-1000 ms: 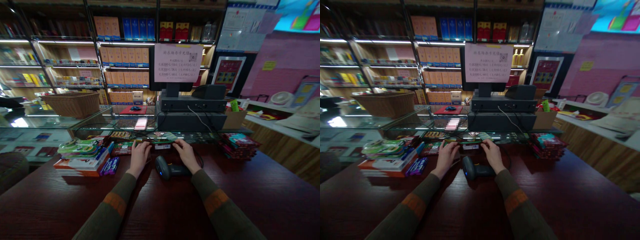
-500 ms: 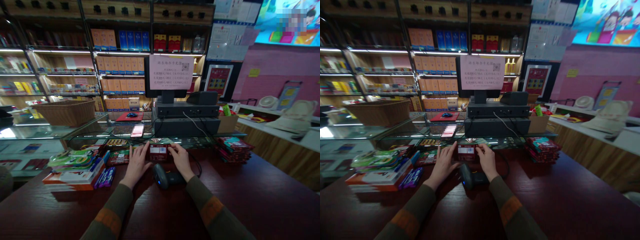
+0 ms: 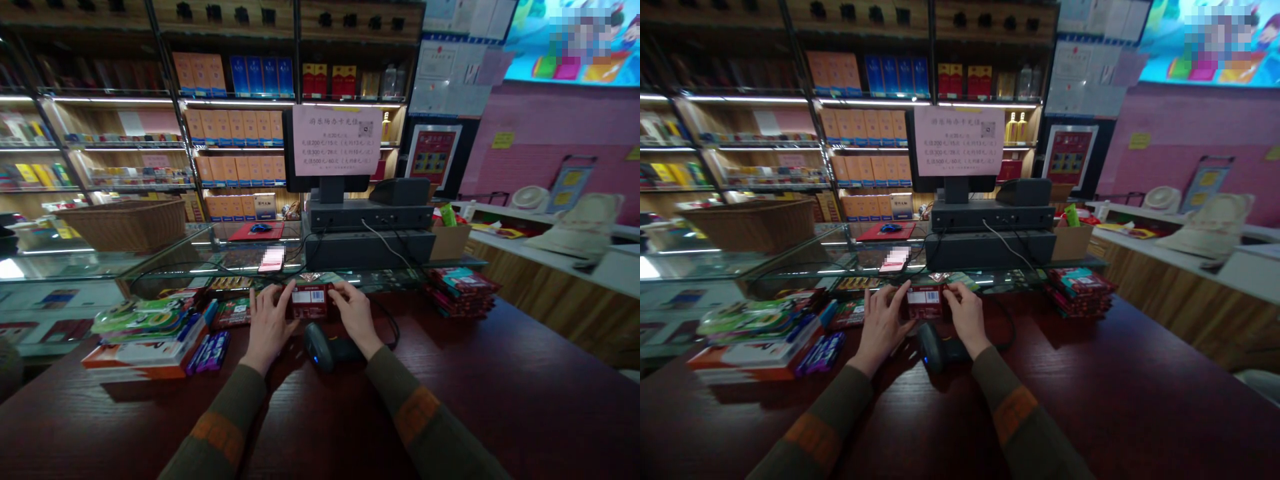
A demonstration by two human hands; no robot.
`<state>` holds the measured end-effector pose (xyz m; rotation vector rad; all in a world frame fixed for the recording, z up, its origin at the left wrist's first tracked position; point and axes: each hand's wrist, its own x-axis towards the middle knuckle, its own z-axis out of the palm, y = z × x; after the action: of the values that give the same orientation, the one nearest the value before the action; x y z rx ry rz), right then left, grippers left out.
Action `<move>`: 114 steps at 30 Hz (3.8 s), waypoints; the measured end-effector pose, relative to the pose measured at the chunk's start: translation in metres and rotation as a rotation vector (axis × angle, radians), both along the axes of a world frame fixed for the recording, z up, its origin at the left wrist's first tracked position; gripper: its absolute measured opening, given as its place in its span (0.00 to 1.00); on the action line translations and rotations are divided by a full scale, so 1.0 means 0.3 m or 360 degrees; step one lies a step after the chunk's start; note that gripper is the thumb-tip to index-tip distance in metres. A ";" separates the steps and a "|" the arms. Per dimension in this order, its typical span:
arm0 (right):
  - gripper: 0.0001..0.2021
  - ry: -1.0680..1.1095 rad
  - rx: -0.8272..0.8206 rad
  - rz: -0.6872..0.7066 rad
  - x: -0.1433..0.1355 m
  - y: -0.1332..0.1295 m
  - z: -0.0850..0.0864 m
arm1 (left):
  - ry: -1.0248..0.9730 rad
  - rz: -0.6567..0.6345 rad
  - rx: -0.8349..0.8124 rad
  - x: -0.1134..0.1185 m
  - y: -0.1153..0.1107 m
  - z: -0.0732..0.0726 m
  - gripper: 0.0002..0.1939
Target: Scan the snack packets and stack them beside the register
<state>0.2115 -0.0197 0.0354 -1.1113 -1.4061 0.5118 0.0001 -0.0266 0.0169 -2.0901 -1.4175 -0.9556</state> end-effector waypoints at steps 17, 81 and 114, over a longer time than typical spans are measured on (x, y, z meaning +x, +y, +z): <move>0.10 -0.0043 -0.0030 -0.0007 0.001 0.008 -0.016 | 0.0136 -0.0141 -0.0043 -0.004 -0.006 0.016 0.43; 0.27 -0.1468 0.0165 0.0381 0.218 -0.184 -0.075 | 0.0074 -0.0029 0.0014 -0.130 0.012 0.003 0.39; 0.21 -0.1358 0.0344 0.0383 0.159 -0.205 -0.007 | 0.0088 -0.0037 -0.0005 -0.112 0.008 0.001 0.37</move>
<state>0.2592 -0.0813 0.0334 -1.0242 -2.2921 0.0177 -0.0335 -0.0242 0.0170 -2.1234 -1.3707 -0.8979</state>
